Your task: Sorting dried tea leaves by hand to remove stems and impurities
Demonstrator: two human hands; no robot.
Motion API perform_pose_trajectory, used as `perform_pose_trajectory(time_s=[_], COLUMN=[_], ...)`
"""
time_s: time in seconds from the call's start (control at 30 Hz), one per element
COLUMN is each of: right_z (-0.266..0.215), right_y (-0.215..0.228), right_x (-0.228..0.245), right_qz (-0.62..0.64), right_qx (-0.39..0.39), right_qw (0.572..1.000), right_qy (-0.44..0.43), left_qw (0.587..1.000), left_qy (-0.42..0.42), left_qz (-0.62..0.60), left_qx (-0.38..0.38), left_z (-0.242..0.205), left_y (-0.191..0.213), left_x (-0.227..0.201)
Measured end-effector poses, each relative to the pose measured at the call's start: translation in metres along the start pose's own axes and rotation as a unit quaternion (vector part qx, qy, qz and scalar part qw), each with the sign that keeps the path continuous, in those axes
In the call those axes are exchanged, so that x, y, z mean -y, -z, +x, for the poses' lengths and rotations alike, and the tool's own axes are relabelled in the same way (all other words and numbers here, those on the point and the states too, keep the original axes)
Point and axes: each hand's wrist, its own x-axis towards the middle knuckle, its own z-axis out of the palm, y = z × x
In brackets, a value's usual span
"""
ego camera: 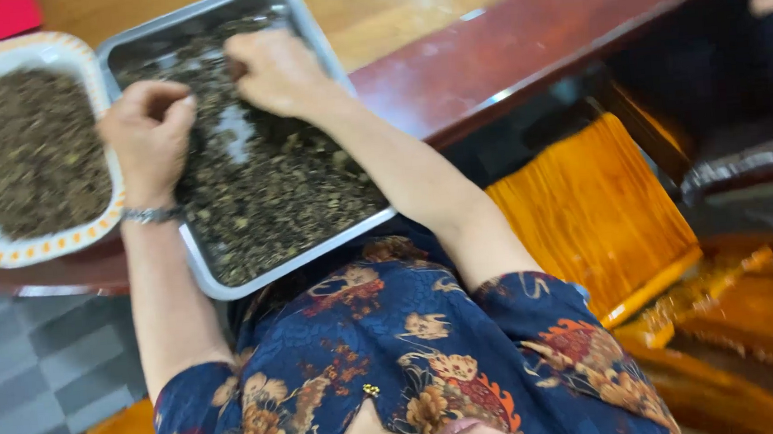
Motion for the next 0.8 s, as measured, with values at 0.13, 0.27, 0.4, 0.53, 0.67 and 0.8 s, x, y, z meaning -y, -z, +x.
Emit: perform_pose_trajectory(time_s=[0.13,0.27,0.4,0.53,0.67,0.8], right_z=[0.016,0.009,-0.003,-0.018,-0.022,-0.008], right_y=[-0.016,-0.007,0.005,0.024,0.032,0.010], right_x=[-0.032,-0.027,-0.009,0.019,0.035,0.000], right_qz=[0.075,0.072,0.059,-0.017,0.014,0.117], right_qx=[-0.078,-0.052,0.036,0.098,0.166,0.047], right_qw=[0.988,0.994,0.996,0.995,0.981,0.992], right_qy=[0.114,0.061,0.056,-0.021,-0.103,-0.008], left_qw=[1.000,1.000,0.998,0.992,0.982,0.986], left_qy=[0.003,0.022,0.066,0.122,0.181,0.086], left_qz=[0.009,0.005,0.004,-0.037,-0.046,0.130], left_qx=[-0.022,-0.003,0.007,0.007,0.008,0.057], left_z=[0.005,0.006,0.008,0.009,0.010,0.010], left_y=[0.003,0.003,0.004,0.006,0.002,-0.001], left_x=[-0.024,-0.033,-0.038,-0.049,-0.050,-0.042])
